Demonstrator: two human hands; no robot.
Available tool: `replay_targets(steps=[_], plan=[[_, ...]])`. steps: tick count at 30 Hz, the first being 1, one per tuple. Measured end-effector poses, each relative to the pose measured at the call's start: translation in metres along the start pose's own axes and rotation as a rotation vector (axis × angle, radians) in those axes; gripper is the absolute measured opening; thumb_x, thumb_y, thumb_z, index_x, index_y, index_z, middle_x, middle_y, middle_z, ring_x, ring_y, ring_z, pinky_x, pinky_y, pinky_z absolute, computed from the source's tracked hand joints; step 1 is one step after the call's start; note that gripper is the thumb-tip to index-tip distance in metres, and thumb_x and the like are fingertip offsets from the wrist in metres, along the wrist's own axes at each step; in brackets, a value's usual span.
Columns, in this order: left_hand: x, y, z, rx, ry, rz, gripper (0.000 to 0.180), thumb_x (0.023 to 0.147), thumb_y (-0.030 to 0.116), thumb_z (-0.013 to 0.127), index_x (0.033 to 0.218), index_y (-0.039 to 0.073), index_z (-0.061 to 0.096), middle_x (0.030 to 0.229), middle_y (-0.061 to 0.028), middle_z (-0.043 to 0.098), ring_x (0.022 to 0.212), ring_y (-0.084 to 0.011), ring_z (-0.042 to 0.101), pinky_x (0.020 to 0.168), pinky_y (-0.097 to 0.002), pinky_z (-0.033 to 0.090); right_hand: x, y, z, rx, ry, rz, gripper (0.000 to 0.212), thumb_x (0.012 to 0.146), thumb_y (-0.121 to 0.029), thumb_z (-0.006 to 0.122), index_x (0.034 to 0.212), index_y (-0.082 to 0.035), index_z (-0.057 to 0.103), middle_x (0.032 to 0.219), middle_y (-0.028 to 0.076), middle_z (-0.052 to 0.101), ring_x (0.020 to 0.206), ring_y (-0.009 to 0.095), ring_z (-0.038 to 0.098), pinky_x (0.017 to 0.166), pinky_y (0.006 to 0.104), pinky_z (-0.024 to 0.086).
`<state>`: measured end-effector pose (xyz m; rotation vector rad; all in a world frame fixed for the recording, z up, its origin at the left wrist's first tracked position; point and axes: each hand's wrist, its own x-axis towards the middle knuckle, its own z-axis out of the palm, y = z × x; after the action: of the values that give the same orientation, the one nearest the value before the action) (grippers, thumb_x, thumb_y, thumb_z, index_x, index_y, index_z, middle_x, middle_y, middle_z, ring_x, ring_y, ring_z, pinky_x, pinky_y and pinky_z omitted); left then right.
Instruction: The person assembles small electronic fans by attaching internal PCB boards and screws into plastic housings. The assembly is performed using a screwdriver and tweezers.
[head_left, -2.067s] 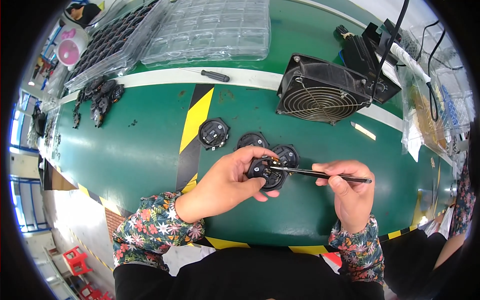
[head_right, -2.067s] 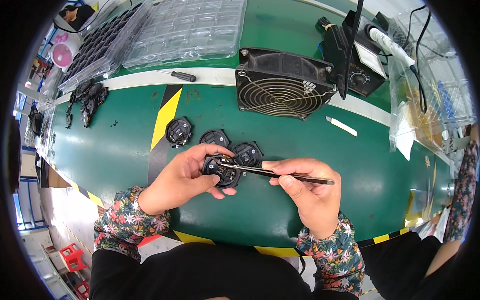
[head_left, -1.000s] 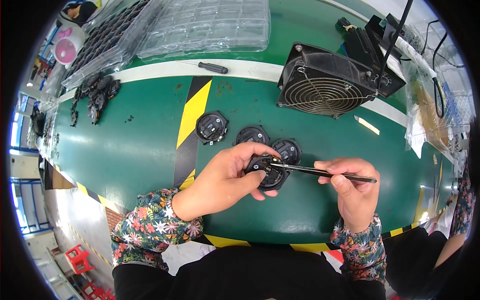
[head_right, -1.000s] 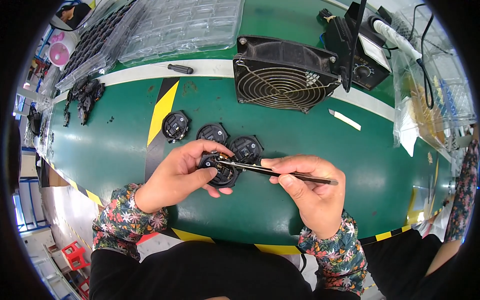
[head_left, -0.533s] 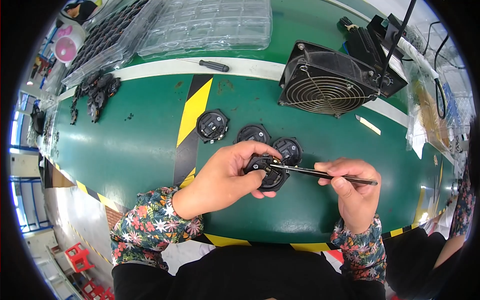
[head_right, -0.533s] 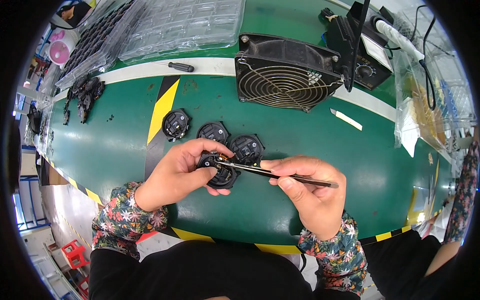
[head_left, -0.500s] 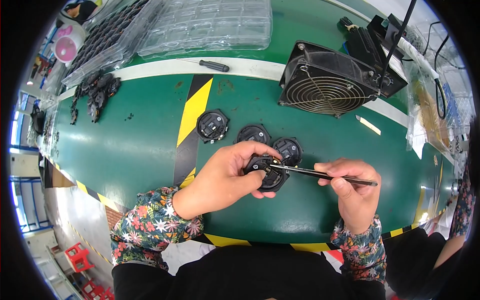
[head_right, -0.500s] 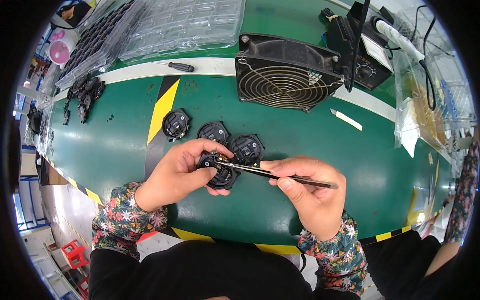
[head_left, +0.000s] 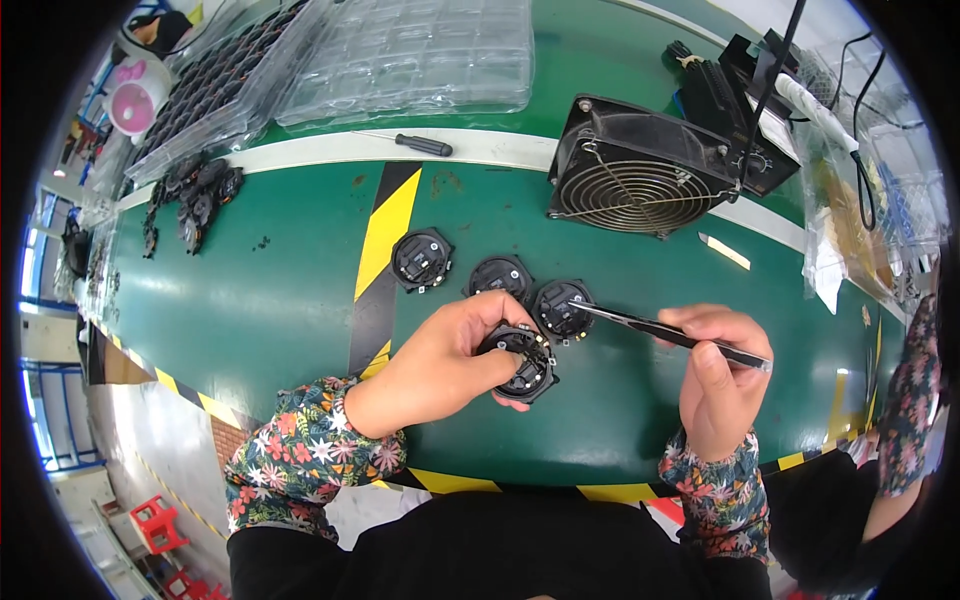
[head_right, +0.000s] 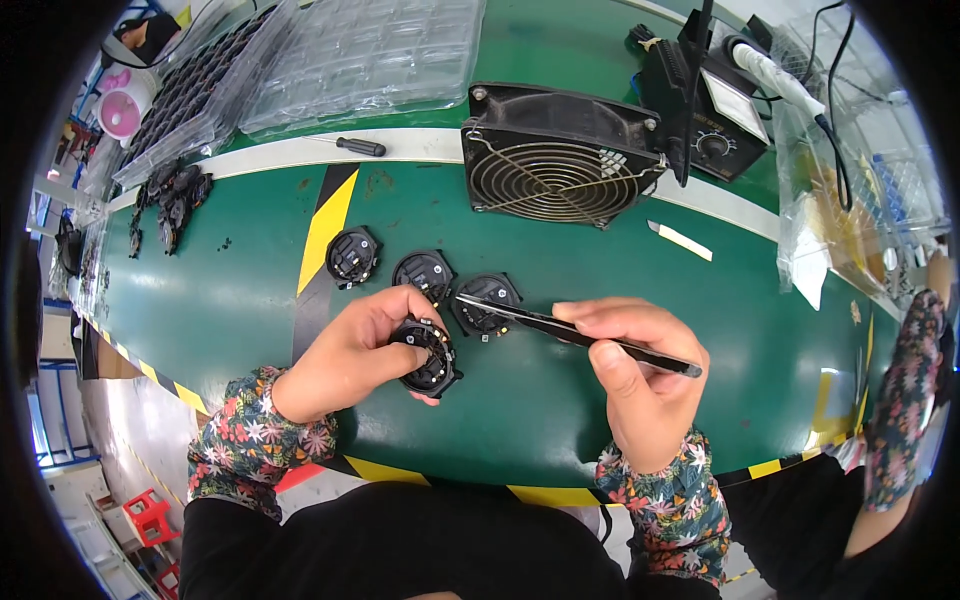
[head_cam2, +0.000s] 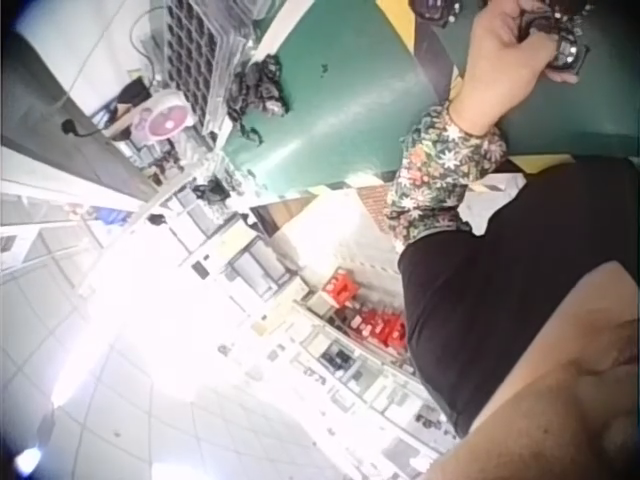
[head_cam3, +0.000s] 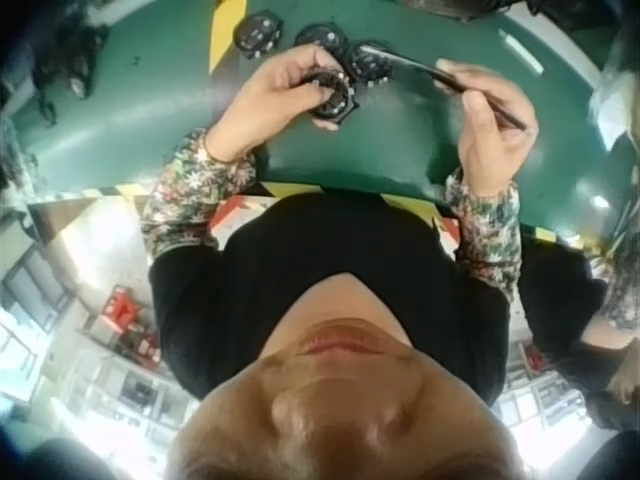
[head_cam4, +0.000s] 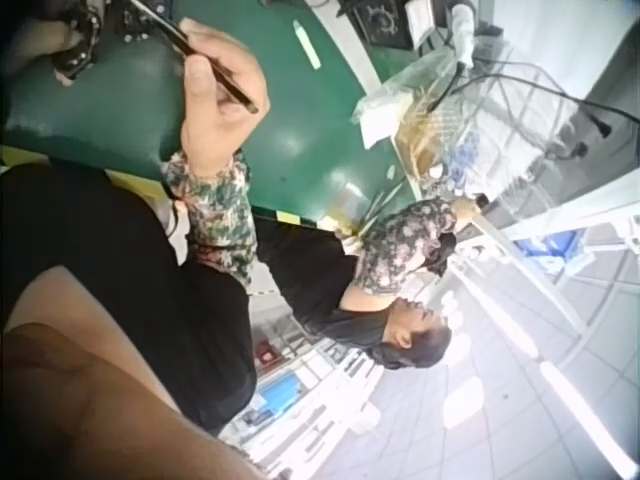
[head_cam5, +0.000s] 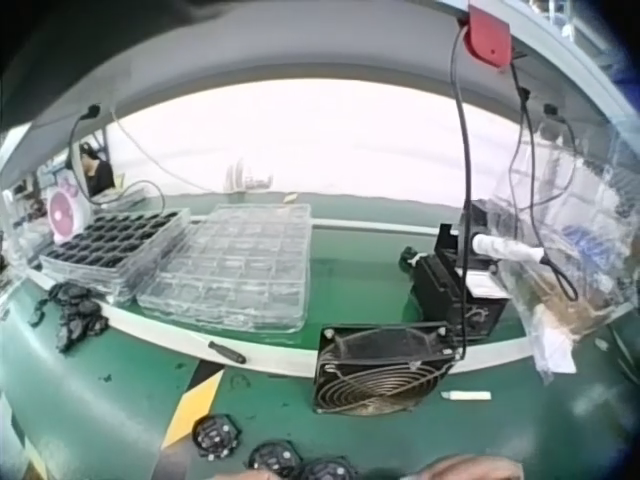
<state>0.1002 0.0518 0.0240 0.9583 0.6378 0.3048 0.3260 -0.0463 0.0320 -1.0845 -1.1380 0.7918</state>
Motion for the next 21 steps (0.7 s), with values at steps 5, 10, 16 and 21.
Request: replay_targets(steps=[5,10,16,21], plan=[[-0.005,-0.001,0.002,0.130,-0.089,-0.025,0.017,0.085,-0.008,0.049,0.100,-0.001,0.052,0.086,-0.0055,0.060,0.073,-0.0121,0.061,0.064,-0.0266,0.053,0.000,-0.003,0.005,0.004,-0.022,0.034,0.023,0.086,-0.016,0.065,0.094,0.005,0.059,0.096,0.022,0.064,0.087,0.029,0.064,0.080,0.0390,0.052],[-0.007,0.001,0.005,0.693,-0.240,0.071,0.024,0.080,-0.005,0.053,0.103,0.001,0.057,0.087,-0.0072,0.060,0.074,-0.0146,0.059,0.061,-0.0290,0.048,0.001,-0.003,0.001,0.053,-0.069,-0.001,0.013,0.085,-0.001,0.061,0.095,0.007,0.064,0.100,0.021,0.066,0.097,0.027,0.064,0.087,0.0356,0.050],[-0.011,0.005,0.011,1.087,-0.234,0.303,0.034,0.073,-0.002,0.056,0.106,0.005,0.059,0.095,-0.0131,0.060,0.071,-0.0274,0.059,0.059,-0.0351,0.046,0.002,-0.006,-0.003,0.013,-0.084,0.012,0.012,0.083,0.000,0.062,0.094,0.006,0.066,0.100,0.019,0.067,0.097,0.025,0.064,0.086,0.0345,0.050],[-0.016,0.009,0.012,1.243,-0.119,0.154,0.036,0.071,0.000,0.058,0.106,0.005,0.061,0.098,-0.0115,0.060,0.071,-0.0295,0.061,0.059,-0.0378,0.048,0.004,-0.007,0.004,-0.035,-0.117,0.011,0.016,0.084,-0.006,0.063,0.094,0.006,0.064,0.097,0.021,0.065,0.096,0.027,0.064,0.084,0.0360,0.052]])
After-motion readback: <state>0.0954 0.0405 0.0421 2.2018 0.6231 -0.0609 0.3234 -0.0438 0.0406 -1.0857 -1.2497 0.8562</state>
